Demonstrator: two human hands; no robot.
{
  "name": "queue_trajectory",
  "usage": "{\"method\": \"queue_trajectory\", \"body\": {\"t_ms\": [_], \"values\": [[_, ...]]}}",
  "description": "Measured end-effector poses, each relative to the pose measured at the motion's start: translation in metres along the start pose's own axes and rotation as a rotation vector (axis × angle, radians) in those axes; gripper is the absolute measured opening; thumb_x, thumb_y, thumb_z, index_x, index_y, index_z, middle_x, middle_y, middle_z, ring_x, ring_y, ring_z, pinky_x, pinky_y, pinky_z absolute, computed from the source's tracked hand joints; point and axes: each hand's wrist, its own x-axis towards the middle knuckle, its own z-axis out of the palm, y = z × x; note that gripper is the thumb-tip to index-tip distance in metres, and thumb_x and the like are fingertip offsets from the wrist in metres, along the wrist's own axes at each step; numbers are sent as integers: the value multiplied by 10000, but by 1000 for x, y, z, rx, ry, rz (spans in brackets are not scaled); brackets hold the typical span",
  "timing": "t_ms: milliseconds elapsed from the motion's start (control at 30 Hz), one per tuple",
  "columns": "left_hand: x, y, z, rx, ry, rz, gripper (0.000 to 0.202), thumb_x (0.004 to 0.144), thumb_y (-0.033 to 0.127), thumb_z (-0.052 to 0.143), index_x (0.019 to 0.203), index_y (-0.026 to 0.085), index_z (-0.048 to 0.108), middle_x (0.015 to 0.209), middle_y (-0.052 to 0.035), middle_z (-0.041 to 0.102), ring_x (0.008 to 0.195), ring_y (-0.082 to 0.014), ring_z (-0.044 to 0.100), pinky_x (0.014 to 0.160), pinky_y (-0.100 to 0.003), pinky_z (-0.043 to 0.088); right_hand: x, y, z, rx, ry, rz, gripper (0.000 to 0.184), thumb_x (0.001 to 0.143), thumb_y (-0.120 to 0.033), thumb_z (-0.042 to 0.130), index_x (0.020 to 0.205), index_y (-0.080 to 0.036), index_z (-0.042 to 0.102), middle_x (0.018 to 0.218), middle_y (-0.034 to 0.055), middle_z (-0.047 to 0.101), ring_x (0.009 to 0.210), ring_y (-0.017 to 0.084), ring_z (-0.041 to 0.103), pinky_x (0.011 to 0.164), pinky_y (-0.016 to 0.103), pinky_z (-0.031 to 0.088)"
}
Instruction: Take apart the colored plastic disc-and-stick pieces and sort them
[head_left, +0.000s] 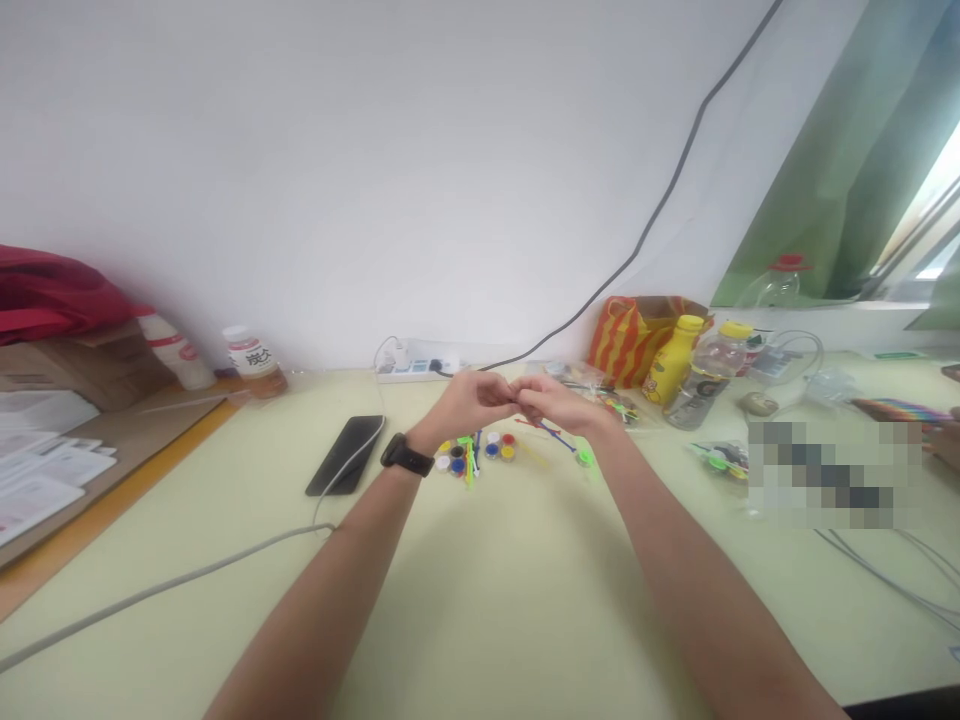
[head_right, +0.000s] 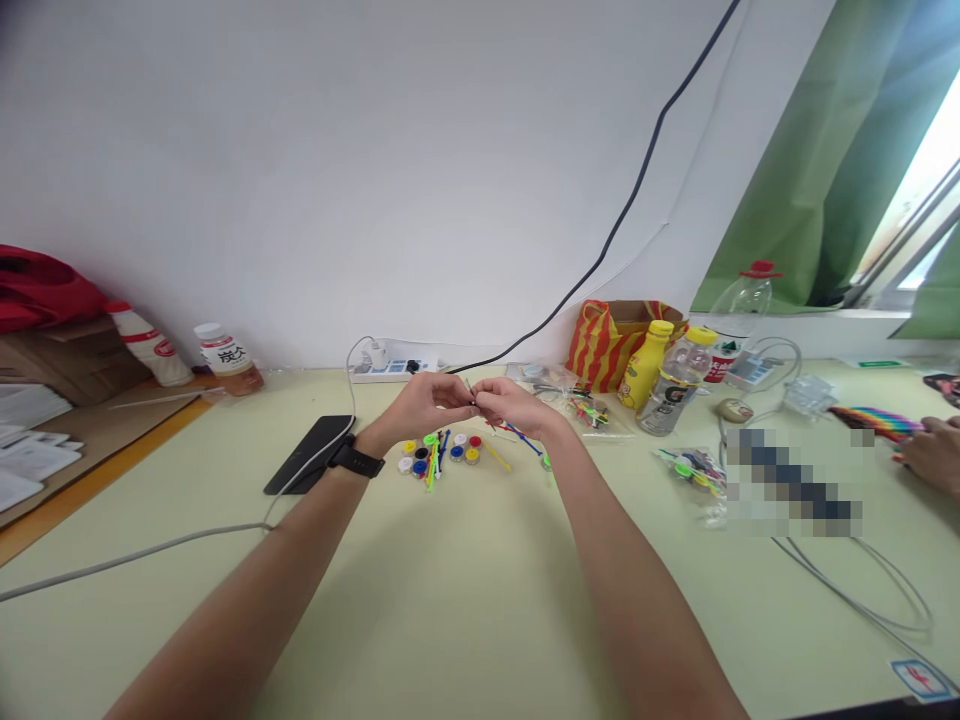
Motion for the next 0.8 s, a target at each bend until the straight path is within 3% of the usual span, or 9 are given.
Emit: {"method": "queue_trajectory", "body": {"t_ms": [100, 267, 400, 567, 667, 800], "values": [[-3, -1, 0, 60, -84, -63, 199, 790, 336, 767, 766, 154, 690, 747, -44, 749, 696, -176, 709, 616, -249, 535, 1, 5, -1, -304, 48, 125, 211, 890, -280, 440, 919, -204, 635, 807, 15, 643, 676, 141, 553, 574, 240, 408], [-6, -5, 5, 227, -359, -118, 157, 668, 291, 830, 661, 172, 728, 712, -29, 740, 654, -167, 658, 550, -245, 452, 2, 27, -8, -543, 7, 258, 81, 733, -168, 677, 813, -167, 690, 823, 88, 702, 764, 232, 627, 633, 290, 411], [-8, -9, 10, 292, -519, -162, 107, 592, 231, 850, 635, 193, 761, 691, -9, 719, 613, -154, 615, 532, -250, 420, 1, 28, -9, -646, 2, 257, 254, 709, -188, 754, 959, -166, 710, 1032, 137, 720, 907, 267, 660, 678, 286, 437], [-8, -7, 9, 419, -545, -268, 115, 589, 276, 848, 637, 202, 773, 630, 3, 664, 503, -123, 520, 481, -267, 361, 2, 14, 5, -598, -150, 115, 375, 731, -354, 802, 1075, -235, 709, 1098, 40, 720, 873, 181, 667, 640, 222, 446], [-7, -3, 8, 454, -498, -292, 194, 605, 347, 852, 637, 193, 739, 618, 1, 644, 496, -123, 499, 483, -276, 350, 5, 14, 15, -583, -210, 83, 335, 694, -303, 813, 1003, -206, 728, 1007, 35, 725, 796, 172, 652, 583, 220, 417], [-6, -7, 8, 493, -474, -282, 274, 586, 371, 865, 686, 193, 682, 739, -13, 678, 571, -150, 553, 506, -279, 368, 8, 19, 23, -560, -218, 71, 283, 695, -195, 777, 975, -194, 737, 902, 16, 724, 763, 163, 635, 589, 219, 407]]}}
